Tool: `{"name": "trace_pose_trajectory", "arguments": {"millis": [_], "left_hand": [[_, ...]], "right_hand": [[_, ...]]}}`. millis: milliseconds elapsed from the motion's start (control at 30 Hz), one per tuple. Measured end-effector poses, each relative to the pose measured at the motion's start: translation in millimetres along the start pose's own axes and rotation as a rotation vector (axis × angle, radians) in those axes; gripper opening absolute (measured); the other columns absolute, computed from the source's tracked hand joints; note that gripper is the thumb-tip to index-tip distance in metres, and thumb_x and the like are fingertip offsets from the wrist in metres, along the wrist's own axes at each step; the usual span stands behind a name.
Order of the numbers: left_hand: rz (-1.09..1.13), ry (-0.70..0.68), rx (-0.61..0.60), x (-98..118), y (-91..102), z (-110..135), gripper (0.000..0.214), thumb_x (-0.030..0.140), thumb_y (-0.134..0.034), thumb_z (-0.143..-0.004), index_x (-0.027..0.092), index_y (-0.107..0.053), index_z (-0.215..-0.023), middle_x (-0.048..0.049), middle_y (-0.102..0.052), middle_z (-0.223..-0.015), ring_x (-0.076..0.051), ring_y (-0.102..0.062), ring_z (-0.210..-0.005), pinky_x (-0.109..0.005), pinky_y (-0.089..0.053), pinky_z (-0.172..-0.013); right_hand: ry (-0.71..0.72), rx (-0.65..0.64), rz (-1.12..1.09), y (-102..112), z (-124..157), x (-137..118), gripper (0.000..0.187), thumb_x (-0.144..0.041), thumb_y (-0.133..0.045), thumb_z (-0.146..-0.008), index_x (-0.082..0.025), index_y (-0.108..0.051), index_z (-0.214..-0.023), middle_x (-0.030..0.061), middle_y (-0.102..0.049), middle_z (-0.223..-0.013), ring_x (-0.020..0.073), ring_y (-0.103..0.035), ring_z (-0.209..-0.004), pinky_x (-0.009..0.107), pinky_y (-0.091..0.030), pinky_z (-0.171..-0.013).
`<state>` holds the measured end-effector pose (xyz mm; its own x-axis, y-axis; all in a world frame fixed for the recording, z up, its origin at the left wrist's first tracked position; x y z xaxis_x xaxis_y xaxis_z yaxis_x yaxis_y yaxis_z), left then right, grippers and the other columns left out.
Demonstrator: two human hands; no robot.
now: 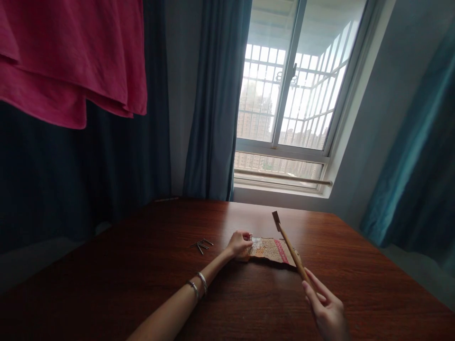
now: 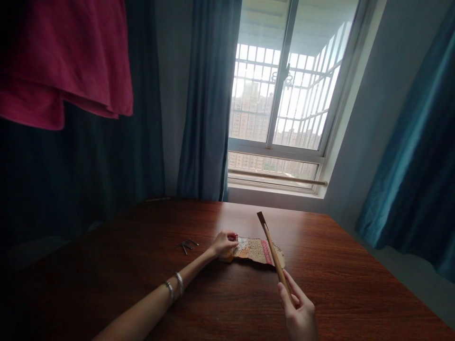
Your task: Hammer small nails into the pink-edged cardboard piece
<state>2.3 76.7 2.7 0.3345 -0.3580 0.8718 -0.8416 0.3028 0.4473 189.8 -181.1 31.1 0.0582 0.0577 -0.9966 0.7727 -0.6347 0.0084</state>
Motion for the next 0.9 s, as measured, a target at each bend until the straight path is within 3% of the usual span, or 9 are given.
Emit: {"name": "trace_pose_trajectory", "arguments": {"millis": [133, 333, 533, 900], "left_hand": [[0.026, -0.027, 0.015, -5, -0.7, -3, 0.037, 0.027, -0.069, -0.054, 0.011, -0.067, -0.088, -0.0066, -0.066, -0.092, -0.017, -0.061, -0.079, -0.023, -0.047, -0.068], [-0.096, -0.071, -0.057, 13, 2.5, 4, 0.024, 0.034, -0.07, -0.053, 0.013, -0.066, -0.067, -0.0023, -0.062, -0.082, -0.016, -0.057, -0.078, -0.021, -0.044, -0.067], [-0.145, -0.067, -0.098, 28, 7.5, 11, 0.026, 0.037, -0.069, -0.054, 0.014, -0.063, -0.064, -0.0012, -0.059, -0.079, -0.015, -0.055, -0.077, -0.021, -0.041, -0.067], [-0.153, -0.091, -0.105, 36, 9.9, 16, 0.027, 0.039, -0.069, -0.055, 0.014, -0.06, -0.06, 0.0, -0.056, -0.07, -0.015, -0.053, -0.074, -0.022, -0.04, -0.067]], "right_hand": [[-0.015, 0.151, 0.298, 45, -20, 19, 0.074, -0.056, -0.065, -0.058, -0.01, -0.06, -0.116, 0.0065, -0.07, -0.071, 0.0216, -0.063, -0.064, 0.025, -0.046, -0.055], [-0.103, 0.215, 0.756, 91, -33, 27, 0.059, -0.054, -0.048, -0.072, -0.021, -0.058, -0.12, 0.0116, -0.071, -0.088, 0.0295, -0.066, -0.075, 0.036, -0.049, -0.064], [-0.115, 0.21, 0.891, 104, -31, 27, 0.056, -0.052, -0.045, -0.075, -0.024, -0.056, -0.123, 0.0124, -0.071, -0.089, 0.0299, -0.066, -0.07, 0.037, -0.05, -0.061], [-0.119, 0.183, 0.923, 103, -35, 33, 0.054, -0.053, -0.044, -0.075, -0.025, -0.059, -0.118, 0.0113, -0.071, -0.091, 0.0287, -0.066, -0.071, 0.036, -0.049, -0.062]]}}
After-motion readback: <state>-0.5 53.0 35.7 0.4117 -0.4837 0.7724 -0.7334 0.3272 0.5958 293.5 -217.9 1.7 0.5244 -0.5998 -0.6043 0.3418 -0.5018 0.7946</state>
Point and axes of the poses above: each hand's wrist, its own z-axis away from the middle knuckle, its own y-axis out of the back of the hand, x = y × z, the point moved 7 cm from there along -z, towards the middle knuckle
